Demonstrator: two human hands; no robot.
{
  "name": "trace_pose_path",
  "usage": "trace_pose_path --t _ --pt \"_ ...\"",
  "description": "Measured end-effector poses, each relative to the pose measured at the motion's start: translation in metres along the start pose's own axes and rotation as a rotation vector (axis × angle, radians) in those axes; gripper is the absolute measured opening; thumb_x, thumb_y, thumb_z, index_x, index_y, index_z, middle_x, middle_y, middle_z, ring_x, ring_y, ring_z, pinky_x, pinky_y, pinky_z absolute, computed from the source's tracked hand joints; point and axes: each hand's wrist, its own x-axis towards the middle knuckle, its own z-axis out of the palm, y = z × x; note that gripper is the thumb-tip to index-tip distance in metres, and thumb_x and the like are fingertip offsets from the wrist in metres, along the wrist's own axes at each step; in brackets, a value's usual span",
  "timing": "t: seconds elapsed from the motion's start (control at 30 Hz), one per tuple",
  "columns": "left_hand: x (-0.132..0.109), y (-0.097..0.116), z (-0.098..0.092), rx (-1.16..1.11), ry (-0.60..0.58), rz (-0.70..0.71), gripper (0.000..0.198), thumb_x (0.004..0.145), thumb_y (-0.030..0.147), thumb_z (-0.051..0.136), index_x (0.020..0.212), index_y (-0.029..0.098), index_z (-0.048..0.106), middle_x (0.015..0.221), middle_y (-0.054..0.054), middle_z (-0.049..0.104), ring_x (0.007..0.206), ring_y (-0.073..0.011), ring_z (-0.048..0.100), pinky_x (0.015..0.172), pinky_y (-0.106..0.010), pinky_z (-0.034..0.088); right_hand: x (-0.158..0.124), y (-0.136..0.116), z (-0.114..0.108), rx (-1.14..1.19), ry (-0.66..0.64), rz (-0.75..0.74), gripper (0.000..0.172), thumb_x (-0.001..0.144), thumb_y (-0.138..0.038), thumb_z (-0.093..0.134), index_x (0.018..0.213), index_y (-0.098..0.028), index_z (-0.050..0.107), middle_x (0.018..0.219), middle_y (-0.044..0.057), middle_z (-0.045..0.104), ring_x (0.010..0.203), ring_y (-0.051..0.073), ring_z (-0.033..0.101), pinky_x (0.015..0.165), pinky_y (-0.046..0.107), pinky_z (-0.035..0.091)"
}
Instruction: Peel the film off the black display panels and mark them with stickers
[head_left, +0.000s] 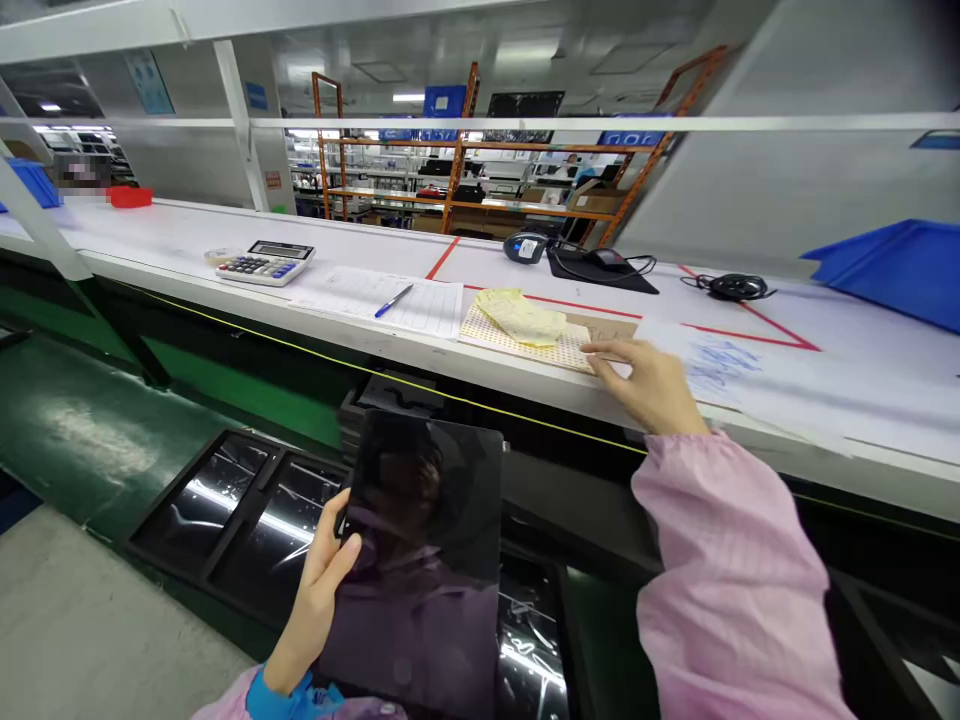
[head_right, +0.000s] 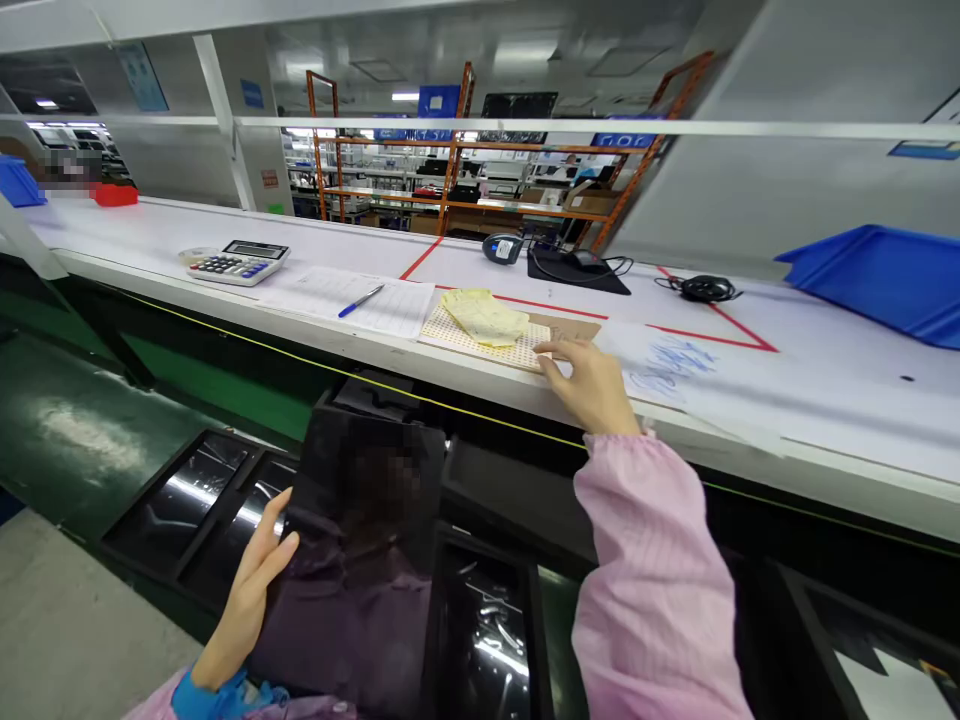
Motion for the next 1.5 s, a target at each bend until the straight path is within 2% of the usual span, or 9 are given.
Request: trace_pose_path --t 0.17,0.53,0.77,0.9,1.0,1.13,1.3,1.4,1.5 --pt "0.016 -0.013 -0.01 0.107 0.156 0.007 0.053 0.077 0.048 0.067 0.126 0.028 0.059 0.144 0.0 0.053 0.146 -0.0285 0.029 0.122 -0.037 0.022 0.014 0.02 -0.01 0.03 -0.205 0.116 0.017 0.083 -0.009 0.069 0.097 -0.019 0.071 0.103 0.004 0.065 0.099 0.019 0.061 0.098 0.039 0.044" --pt "0.04 -0.024 0.006 0.13 0.097 -0.098 0.052 0.08 0.048 0.063 0.129 0.032 0.056 0.146 0.001 0.051 0.149 -0.0277 0.022 0.123 -0.041 0.021 0.025 0.034 -0.026 0.148 -0.376 0.209 0.032 0.075 -0.004 0.073 0.094 -0.029 0.075 0.111 -0.001 0.064 0.11 0.02 0.059 0.101 0.032 0.044" --pt "0.044 -0.027 0.008 0.106 0.09 -0.114 0.055 0.08 0.047 0.065 0.131 0.03 0.054 0.149 -0.001 0.048 0.147 -0.0284 0.028 0.121 -0.04 0.023 0.025 0.034 -0.016 0.141 -0.271 -0.044 0.028 0.074 -0.015 0.078 0.1 -0.025 0.073 0.107 0.001 0.065 0.104 0.021 0.061 0.097 0.035 0.046" --pt "0.046 -0.021 0.015 0.012 0.044 -0.153 0.059 0.079 0.045 0.067 0.133 0.029 0.052 0.142 -0.001 0.056 0.142 -0.0284 0.038 0.117 -0.037 0.033 0.039 -0.003 0.012 0.146 -0.245 -0.295 0.018 0.085 -0.031 0.064 0.099 -0.021 0.07 0.109 0.004 0.064 0.106 0.022 0.059 0.098 0.037 0.046" --pt "0.045 -0.017 0.019 -0.005 0.02 -0.155 0.065 0.079 0.046 0.066 0.138 0.029 0.048 0.132 -0.002 0.064 0.141 -0.0294 0.038 0.114 -0.037 0.039 0.058 -0.035 0.04 0.092 -0.323 -0.384 0.032 0.09 -0.036 0.053 0.113 -0.019 0.067 0.122 0.006 0.059 0.116 0.025 0.054 0.105 0.044 0.041" --pt "0.043 -0.019 0.009 0.01 0.074 -0.125 0.059 0.08 0.045 0.066 0.135 0.03 0.051 0.144 -0.001 0.054 0.144 -0.0284 0.034 0.12 -0.038 0.029 0.078 -0.048 0.055 -0.017 -0.408 -0.33 0.051 0.089 -0.043 0.055 0.129 -0.012 0.059 0.134 0.013 0.049 0.127 0.033 0.044 0.11 0.053 0.033" --pt "0.048 -0.03 -0.021 0.083 0.091 -0.101 0.059 0.08 0.049 0.066 0.134 0.029 0.051 0.154 -0.002 0.041 0.149 -0.0283 0.02 0.124 -0.043 0.016 0.084 -0.025 0.021 -0.075 -0.511 -0.141 0.053 0.084 -0.03 0.059 0.135 -0.015 0.055 0.132 0.009 0.051 0.119 0.03 0.052 0.106 0.047 0.04" --pt "0.054 -0.036 -0.032 0.075 0.082 -0.092 0.065 0.078 0.052 0.066 0.136 0.028 0.048 0.156 -0.004 0.036 0.15 -0.0274 0.017 0.123 -0.045 0.016 0.08 -0.016 0.005 -0.074 -0.566 -0.075 0.04 0.079 -0.021 0.068 0.119 -0.023 0.067 0.123 0.002 0.058 0.113 0.026 0.056 0.102 0.042 0.044" --pt "0.055 -0.04 -0.033 0.052 0.103 -0.077 0.064 0.078 0.052 0.067 0.135 0.03 0.048 0.156 -0.002 0.036 0.15 -0.0249 0.016 0.124 -0.045 0.013 0.076 -0.022 0.006 -0.074 -0.421 -0.048 0.016 0.083 -0.014 0.066 0.098 -0.017 0.072 0.115 0.005 0.062 0.114 0.022 0.055 0.104 0.031 0.04"
